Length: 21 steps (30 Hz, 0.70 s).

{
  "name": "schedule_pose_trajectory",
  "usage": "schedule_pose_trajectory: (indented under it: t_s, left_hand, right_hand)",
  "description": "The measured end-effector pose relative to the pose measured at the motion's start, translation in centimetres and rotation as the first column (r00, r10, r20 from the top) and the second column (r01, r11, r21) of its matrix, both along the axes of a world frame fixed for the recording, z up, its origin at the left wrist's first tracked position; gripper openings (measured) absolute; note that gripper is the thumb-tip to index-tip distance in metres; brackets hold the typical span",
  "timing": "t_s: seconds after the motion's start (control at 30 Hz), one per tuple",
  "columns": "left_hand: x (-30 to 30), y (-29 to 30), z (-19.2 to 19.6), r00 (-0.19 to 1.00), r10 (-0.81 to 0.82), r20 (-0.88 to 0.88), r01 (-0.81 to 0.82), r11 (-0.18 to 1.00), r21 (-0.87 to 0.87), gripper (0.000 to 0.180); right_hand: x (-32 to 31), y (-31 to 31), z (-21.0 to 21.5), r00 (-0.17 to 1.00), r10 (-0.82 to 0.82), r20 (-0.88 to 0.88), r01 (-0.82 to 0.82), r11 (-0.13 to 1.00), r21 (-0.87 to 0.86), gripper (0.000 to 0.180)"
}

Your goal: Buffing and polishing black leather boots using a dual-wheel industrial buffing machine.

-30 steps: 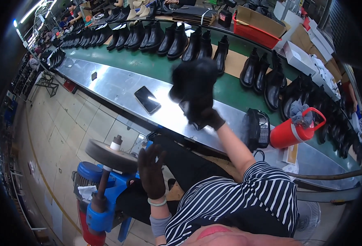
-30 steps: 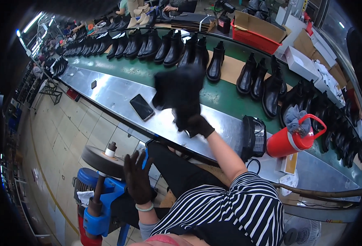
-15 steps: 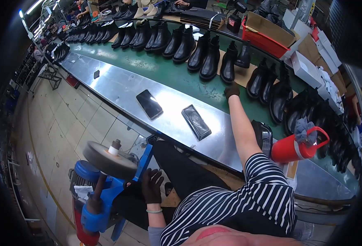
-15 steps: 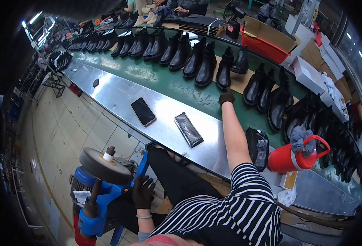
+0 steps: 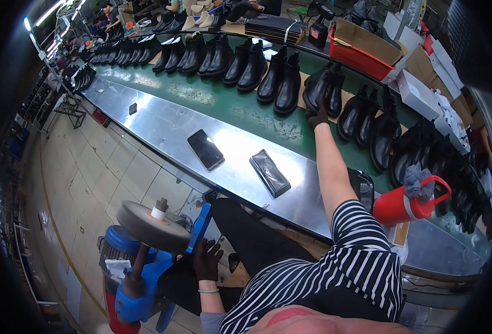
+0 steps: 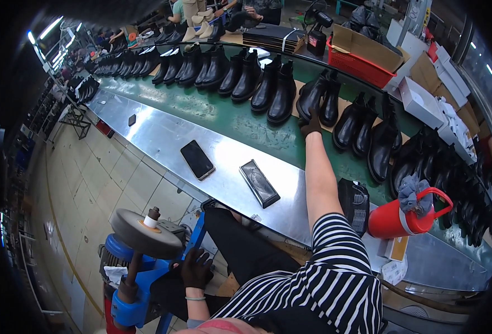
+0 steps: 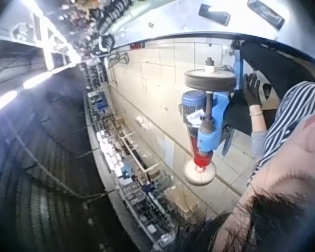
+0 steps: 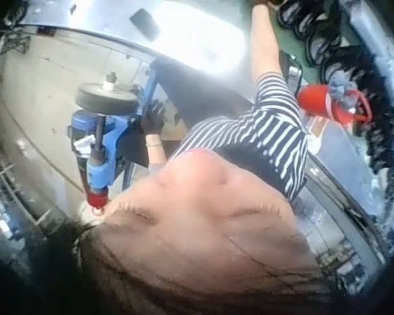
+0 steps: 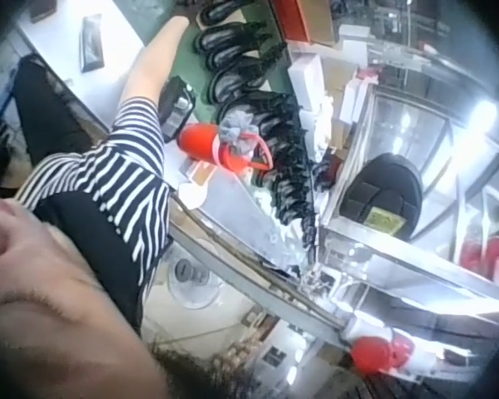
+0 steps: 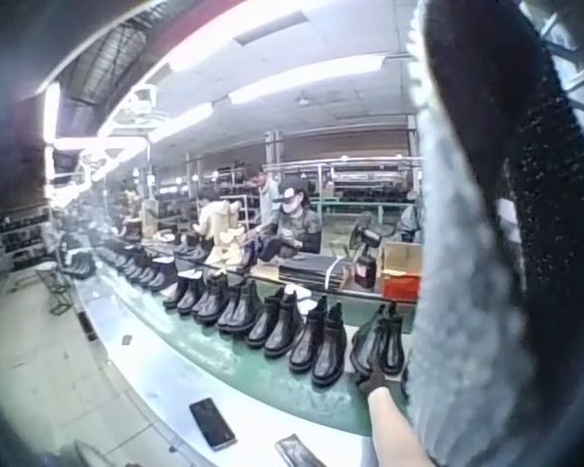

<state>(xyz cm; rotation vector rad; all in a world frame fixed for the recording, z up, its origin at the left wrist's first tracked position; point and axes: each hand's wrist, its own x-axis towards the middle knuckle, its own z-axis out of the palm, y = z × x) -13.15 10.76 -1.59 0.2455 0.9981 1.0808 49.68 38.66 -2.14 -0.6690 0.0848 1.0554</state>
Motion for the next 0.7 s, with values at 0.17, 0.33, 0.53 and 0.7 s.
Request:
schedule_pose_trajectory:
  t_s: [0.17, 0.33, 0.53, 0.7]
  left_hand:
    - [-0.6, 1.0, -1.5, 0.998, -0.062, 0.017, 0.063, 0.997, -0.034, 0.038]
    - [-0.5, 1.9, -0.2, 0.996, -0.089, -0.03, 0.09, 0.996, 0.006, 0.048]
    - [1.3, 2.9, 0.4, 0.874, -0.29, 0.391, 0.248, 0.956, 0.156, 0.046]
    - [0.6, 3.4, 1.7, -0.171, -0.215, -0.961, 0.714, 0.646, -0.272, 0.05]
  right_hand:
    - [-2.9, -7.2, 1.9, 0.932, 0.179, 0.316, -0.306, 0.857, 0.415, 0.046]
    - [-12.1, -11.4, 6.7, -0.023, -0.129, 0.991, -0.179, 0.976, 0.123, 0.039]
    - [-26.5, -9.1, 5.2, 0.337, 0.8, 0.496, -0.92, 0.392, -0.006, 0.037]
    - [-46.4, -13.7, -0.1, -0.323, 0.592, 0.739, -0.729, 0.342, -0.592, 0.046]
